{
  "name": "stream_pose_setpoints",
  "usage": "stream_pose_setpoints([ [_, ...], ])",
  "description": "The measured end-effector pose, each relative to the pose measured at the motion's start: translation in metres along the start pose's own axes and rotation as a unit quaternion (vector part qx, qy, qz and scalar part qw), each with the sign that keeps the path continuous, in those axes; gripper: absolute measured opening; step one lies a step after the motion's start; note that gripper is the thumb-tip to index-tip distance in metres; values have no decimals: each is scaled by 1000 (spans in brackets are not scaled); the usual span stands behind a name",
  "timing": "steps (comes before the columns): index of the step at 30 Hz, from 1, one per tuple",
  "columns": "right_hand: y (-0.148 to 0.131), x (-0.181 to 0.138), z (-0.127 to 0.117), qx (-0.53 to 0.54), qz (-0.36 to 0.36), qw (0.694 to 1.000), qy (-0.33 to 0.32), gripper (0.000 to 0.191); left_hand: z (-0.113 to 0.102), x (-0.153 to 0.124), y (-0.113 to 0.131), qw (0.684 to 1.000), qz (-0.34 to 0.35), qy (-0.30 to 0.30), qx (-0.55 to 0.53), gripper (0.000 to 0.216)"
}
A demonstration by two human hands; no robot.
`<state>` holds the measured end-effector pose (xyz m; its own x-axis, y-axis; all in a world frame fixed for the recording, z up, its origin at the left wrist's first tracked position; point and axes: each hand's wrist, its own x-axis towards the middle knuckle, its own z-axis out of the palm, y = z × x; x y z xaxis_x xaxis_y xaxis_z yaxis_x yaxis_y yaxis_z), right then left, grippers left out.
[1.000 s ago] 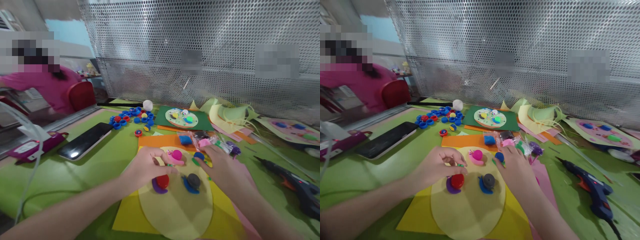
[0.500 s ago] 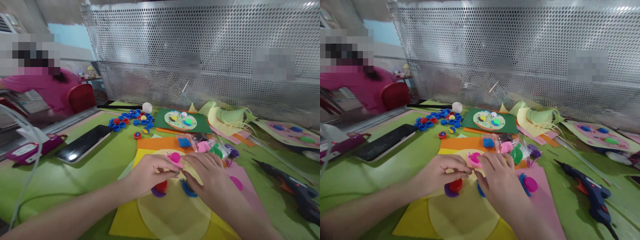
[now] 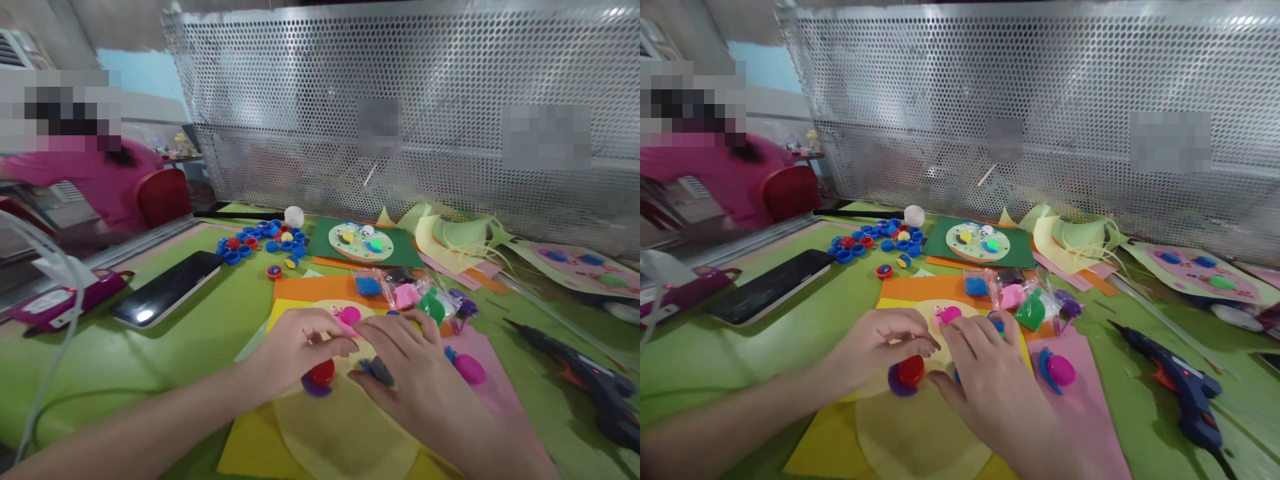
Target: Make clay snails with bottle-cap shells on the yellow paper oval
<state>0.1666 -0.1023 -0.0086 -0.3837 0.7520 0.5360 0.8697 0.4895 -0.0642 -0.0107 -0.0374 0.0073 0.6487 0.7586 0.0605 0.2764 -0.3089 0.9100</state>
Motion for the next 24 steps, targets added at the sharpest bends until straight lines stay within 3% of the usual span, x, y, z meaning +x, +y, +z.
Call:
stream_pose_setpoints([
  [5,-1,1,0,12,3,1000,10,24,7,-2,-2,998,43,-30,32,15],
  [9,-1,1,0,37,5,999,27,16,14,-7,-9,978,190,-60,61,16],
  [16,-7,-1,-1,87,53,995,-1,43,28,-11,-5,916,329,-70,220,26],
  [20,-12,-2,-1,101,62,993,10,48,36,-11,-4,894,365,-55,252,36],
  [24,-5,1,-5,73,73,994,43,33,24,-14,-2,891,351,-36,286,27],
])
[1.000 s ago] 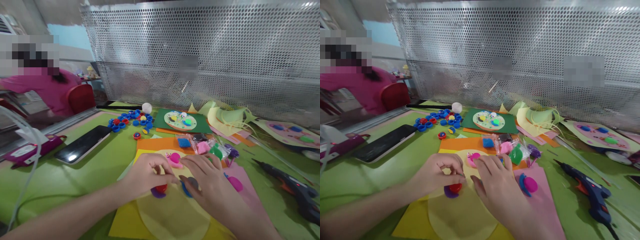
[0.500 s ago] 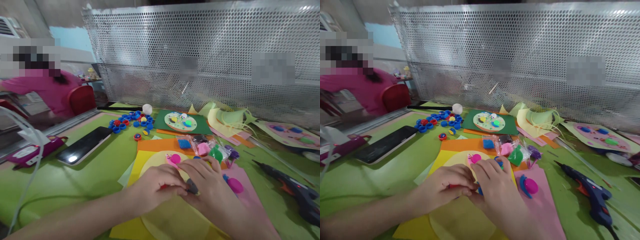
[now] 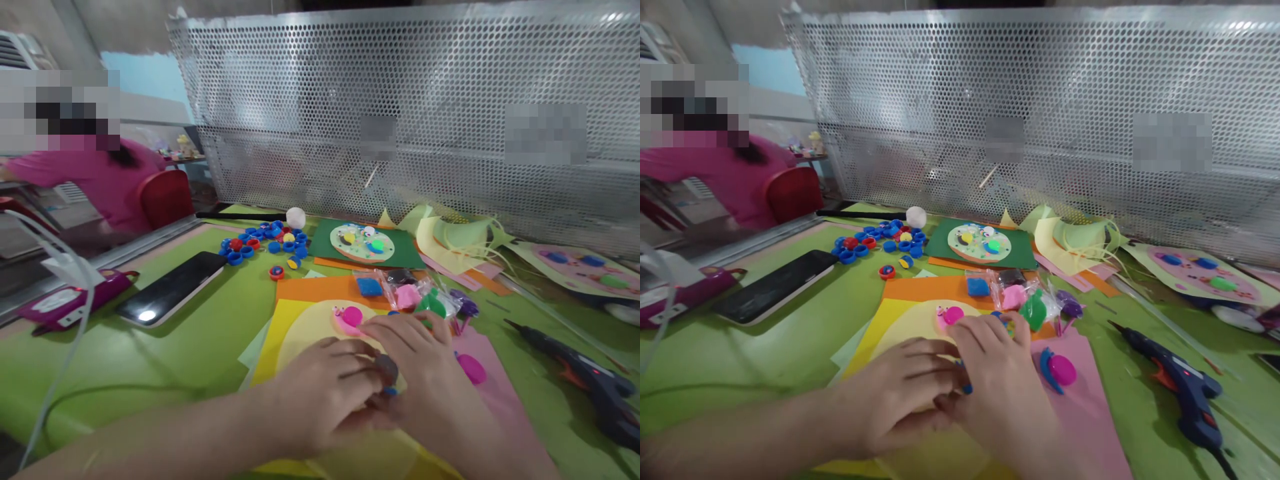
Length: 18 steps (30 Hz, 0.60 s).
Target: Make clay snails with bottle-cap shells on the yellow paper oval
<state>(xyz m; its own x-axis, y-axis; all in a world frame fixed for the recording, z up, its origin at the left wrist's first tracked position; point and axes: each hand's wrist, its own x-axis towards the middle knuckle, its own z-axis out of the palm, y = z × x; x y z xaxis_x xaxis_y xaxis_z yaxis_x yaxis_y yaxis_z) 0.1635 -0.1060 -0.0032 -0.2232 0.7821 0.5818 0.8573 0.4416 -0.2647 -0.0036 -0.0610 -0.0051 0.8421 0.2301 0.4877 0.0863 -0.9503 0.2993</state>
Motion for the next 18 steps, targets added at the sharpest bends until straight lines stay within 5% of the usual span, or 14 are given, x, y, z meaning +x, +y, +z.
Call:
stream_pose_setpoints([
  [4,5,5,-6,-45,-1,998,35,23,-10,-1,-2,999,-7,23,37,30],
  [10,-3,2,-1,-34,-18,999,9,30,6,4,1,999,-8,-17,38,32],
  [18,-10,2,-5,-73,-19,997,12,26,5,4,4,990,30,35,130,33],
])
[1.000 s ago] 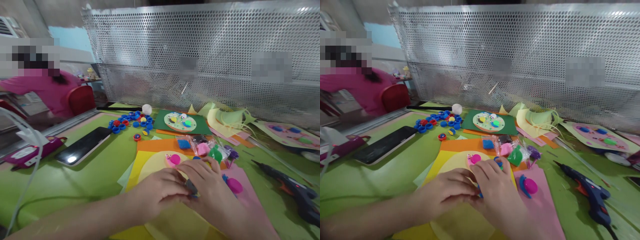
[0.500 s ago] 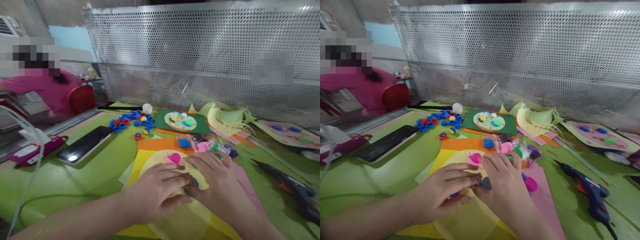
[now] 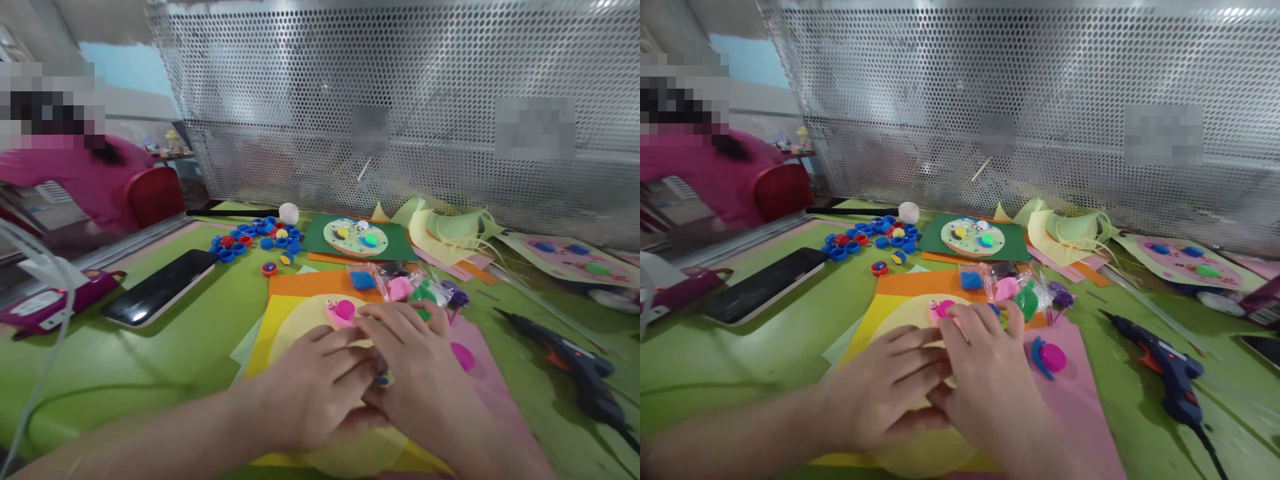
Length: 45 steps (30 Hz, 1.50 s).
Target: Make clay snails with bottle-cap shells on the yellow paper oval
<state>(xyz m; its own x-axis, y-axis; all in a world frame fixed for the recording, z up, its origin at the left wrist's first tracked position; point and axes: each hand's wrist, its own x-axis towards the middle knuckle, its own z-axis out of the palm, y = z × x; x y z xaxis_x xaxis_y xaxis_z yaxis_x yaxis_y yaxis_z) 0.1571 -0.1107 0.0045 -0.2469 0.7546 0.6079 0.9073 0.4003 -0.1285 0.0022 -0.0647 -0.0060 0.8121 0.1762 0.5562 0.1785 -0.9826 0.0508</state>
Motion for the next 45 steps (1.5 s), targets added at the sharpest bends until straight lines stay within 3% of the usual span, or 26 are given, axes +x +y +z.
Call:
stream_pose_setpoints([
  [3,-3,-1,-2,-13,-19,1000,-15,26,3,1,3,1000,7,3,-14,35],
  [10,7,0,-4,-43,4,999,31,18,-15,0,-6,999,-35,12,-17,28],
  [17,-1,2,-1,-27,-22,999,6,27,-1,1,3,998,-31,-30,-41,36],
  [22,9,3,-6,-44,-4,998,40,19,-18,-1,-9,997,-63,-6,-42,32],
  [25,10,3,-6,-45,-11,999,28,19,-17,-1,-9,998,-45,-11,-30,35],
  [31,-4,1,0,-18,-43,999,-18,30,7,1,5,999,-5,-23,-41,42],
  [35,0,2,-5,-34,-30,999,15,27,-3,2,1,997,-26,-39,-64,40],
  [40,11,5,-12,-55,-18,998,25,24,-23,1,-9,998,-36,-9,-45,27],
  [45,2,3,-7,-39,-33,999,13,28,-14,0,-1,996,-15,-49,-68,33],
])
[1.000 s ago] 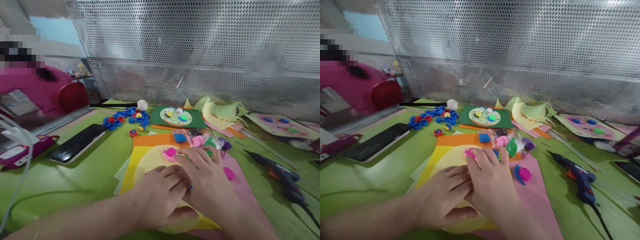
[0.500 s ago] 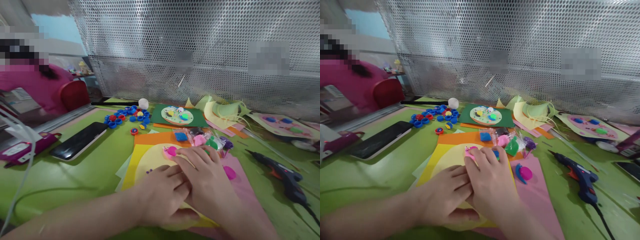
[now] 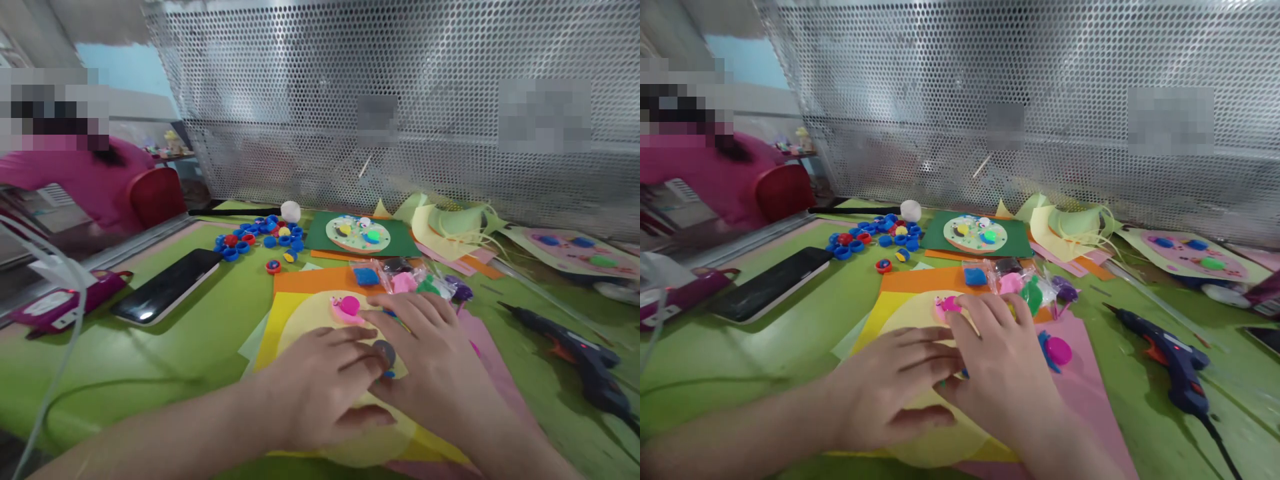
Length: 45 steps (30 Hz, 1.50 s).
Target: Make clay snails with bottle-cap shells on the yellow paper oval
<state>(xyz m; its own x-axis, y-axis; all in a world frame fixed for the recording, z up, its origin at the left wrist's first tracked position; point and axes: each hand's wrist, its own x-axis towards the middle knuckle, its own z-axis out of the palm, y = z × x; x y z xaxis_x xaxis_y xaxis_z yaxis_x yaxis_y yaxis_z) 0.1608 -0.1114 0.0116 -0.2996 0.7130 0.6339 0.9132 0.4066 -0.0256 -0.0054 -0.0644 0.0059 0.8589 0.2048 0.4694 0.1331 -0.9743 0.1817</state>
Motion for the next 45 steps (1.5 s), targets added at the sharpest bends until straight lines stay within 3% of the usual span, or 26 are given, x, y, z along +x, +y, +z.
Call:
stream_pose_setpoints([
  [4,-3,-1,2,6,-5,1000,-2,30,1,-1,3,1000,1,-8,-13,30],
  [10,11,1,0,-1,15,1000,23,24,-15,-5,-9,996,-51,47,-53,17],
  [16,8,1,-1,16,2,1000,-5,21,-13,-5,-12,970,-114,100,-188,8],
  [18,11,0,-1,10,-10,1000,-15,22,-15,-4,-13,936,-200,98,-273,9],
  [21,25,-1,3,-36,15,998,-44,24,-17,1,-19,834,-344,86,-422,17],
  [25,51,-2,15,-76,156,972,-161,25,-13,4,-31,711,-410,117,-559,24],
  [28,61,-1,20,-77,193,958,-199,22,-8,4,-34,655,-433,123,-607,27],
  [33,59,3,21,-68,220,943,-241,21,-7,2,-32,638,-441,119,-619,33],
  [38,61,1,26,-50,221,941,-250,21,-7,3,-31,645,-440,107,-615,32],
  [45,68,-3,26,-7,205,962,-179,23,-5,2,-31,663,-425,147,-599,26],
])
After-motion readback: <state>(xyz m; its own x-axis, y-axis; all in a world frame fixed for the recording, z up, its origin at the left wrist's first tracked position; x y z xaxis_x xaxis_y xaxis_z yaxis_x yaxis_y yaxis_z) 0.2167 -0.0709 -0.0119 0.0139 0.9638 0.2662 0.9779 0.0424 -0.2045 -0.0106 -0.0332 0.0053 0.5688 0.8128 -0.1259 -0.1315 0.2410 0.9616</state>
